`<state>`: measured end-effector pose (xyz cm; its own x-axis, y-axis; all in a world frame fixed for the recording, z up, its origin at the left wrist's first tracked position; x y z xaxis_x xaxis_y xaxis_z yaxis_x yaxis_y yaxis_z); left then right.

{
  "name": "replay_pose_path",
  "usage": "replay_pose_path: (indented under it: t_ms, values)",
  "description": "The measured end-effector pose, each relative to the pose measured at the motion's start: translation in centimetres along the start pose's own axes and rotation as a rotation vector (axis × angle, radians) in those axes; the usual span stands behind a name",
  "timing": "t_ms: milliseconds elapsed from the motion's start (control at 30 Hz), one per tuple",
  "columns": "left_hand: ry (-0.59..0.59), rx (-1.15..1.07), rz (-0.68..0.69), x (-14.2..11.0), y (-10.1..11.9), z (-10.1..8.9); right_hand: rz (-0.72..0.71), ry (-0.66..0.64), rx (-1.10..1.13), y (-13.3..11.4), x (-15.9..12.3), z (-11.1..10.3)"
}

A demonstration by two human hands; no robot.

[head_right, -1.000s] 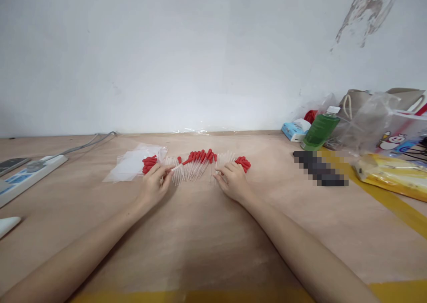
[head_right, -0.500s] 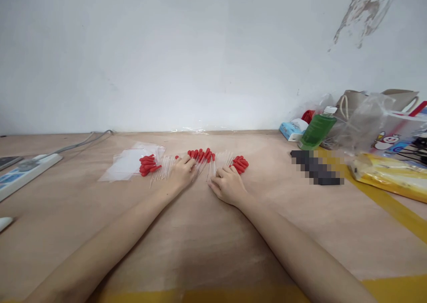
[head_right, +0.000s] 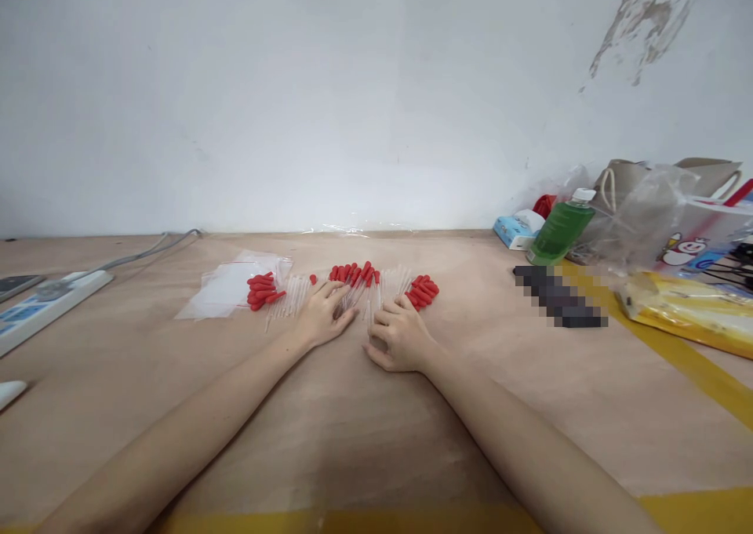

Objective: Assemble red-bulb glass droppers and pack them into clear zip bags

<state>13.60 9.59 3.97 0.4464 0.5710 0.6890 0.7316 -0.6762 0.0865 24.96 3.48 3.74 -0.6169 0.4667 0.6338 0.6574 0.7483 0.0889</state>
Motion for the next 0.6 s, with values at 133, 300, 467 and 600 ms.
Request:
replay_pose_path:
  t_ms: [133, 300, 467, 600]
  values:
    - [0.025, -0.087, 0.010, -1.9, 0.5, -1.9, 0.044, 0.035, 0.057, 0.7, 0.4, -0.6]
    - [-0.095, -0.226, 0.073, -3.6, 2.9, -2.4, 0.505, 0.145, -0.036, 8.0, -0.4, -2.8]
    - [-0.204, -0.213, 0.141, -2.7, 5.7, -1.0, 0.806, -0.007, -0.104, 12.8, -2.5, -3.0]
    - [-0.226, -0.230, 0.109, -2.7, 5.9, -0.5, 0.837, -0.082, -0.062, 12.7, -2.8, -2.1]
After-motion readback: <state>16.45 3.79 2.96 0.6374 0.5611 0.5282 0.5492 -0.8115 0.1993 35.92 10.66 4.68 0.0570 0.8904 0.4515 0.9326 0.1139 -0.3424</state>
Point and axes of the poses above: each hand's wrist, its own x-axis towards the middle knuckle, its own z-axis out of the palm, y = z × x, the point moved 7 cm from there along x, towards the middle knuckle, and after that the axes turned 5 degrees about y, right-handed, at the moved point
